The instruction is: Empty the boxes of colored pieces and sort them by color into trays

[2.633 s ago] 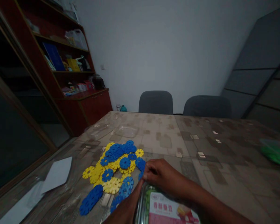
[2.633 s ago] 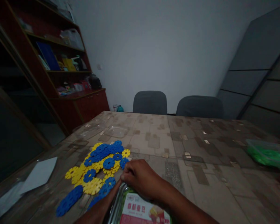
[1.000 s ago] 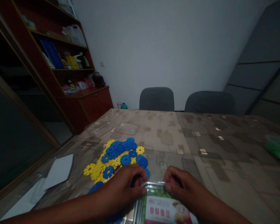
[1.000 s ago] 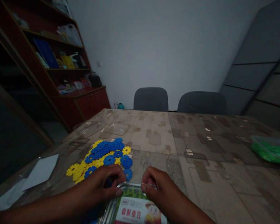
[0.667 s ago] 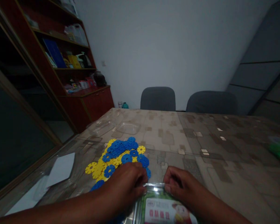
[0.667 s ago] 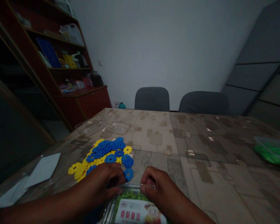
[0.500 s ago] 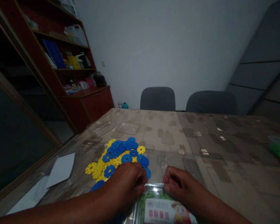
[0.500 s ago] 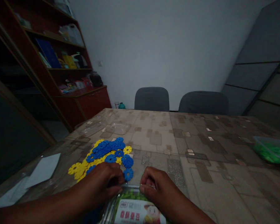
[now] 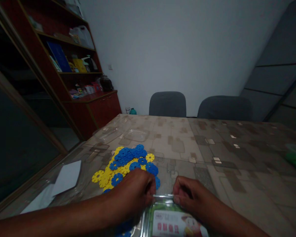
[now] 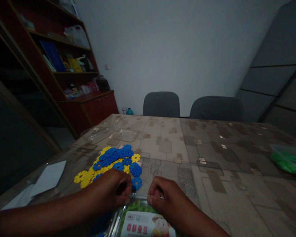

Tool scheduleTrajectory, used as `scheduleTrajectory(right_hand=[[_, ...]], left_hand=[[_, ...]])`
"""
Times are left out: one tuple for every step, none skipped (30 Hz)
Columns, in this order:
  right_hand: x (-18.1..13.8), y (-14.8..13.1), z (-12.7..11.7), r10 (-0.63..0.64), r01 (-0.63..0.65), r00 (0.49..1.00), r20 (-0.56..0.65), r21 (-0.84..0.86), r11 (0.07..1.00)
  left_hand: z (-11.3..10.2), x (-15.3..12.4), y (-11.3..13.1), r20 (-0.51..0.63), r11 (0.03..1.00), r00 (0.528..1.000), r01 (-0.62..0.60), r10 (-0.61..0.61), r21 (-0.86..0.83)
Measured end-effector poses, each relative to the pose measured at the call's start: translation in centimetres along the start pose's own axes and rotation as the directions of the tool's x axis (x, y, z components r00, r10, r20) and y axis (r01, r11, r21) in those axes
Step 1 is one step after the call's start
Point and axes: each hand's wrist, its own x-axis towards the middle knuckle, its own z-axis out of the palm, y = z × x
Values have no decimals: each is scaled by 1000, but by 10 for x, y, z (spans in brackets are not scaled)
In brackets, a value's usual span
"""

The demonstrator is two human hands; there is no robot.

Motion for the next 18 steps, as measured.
scheduleTrajectory(right_hand=[[0,0,1,-3,3,1000,5,5,1000],[1,1,1,-4,4,1000,14,10,1000],[2,2,2,-3,3,1000,25,15,1000],[2,2,2,0,0,999,36,22,1000],[3,2,3,5,-7,999,51,29,1000],[4,2,3,13,-15,998,62,34,999],[4,1,4,22,-24,997,70,37,999],[5,1,4,27,-30,997,74,37,999],[5,0,4,31,-33,997,77,34,999],[5,-1,4,35,-38,996,85,34,999],[5,-1,4,37,-40,995,94,34,999],[6,-2,3,37,-41,994,101,35,999],[6,-2,3,33,-38,993,111,37,999],[6,-1,2,28,-34,993,119,41,999],[5,-1,1,23,-29,991,129,47,998],[5,0,-1,19,-27,990,139,52,998],[5,1,-2,16,-24,989,148,54,998],[5,2,-4,16,-24,988,152,54,998]], left_hand=[[-2,1,1,25,999,999,21,-21,-26],[-3,2,1,54,998,998,44,-41,-51],[-4,2,1,82,995,995,66,-59,-75],[-5,3,1,109,992,991,86,-75,-97],[-6,4,1,133,988,987,103,-87,-117],[-6,5,0,153,984,983,118,-97,-133],[-6,5,-1,172,980,979,132,-106,-149],[-6,6,-2,189,976,975,147,-115,-163],[-5,6,-3,205,971,971,162,-124,-177],[-4,6,-4,218,966,967,175,-132,-191],[-3,6,-5,227,961,964,184,-135,-207],[-2,6,-6,230,956,964,188,-135,-227],[-2,6,-6,229,949,965,188,-130,-252],[-2,5,-7,227,943,967,181,-119,-280],[-2,3,-9,225,935,969,171,-102,-310],[-3,1,-10,225,927,971,157,-82,-341],[-4,-3,-13,224,918,973,140,-58,-371],[-4,-9,-15,228,905,973,120,-26,-408]])
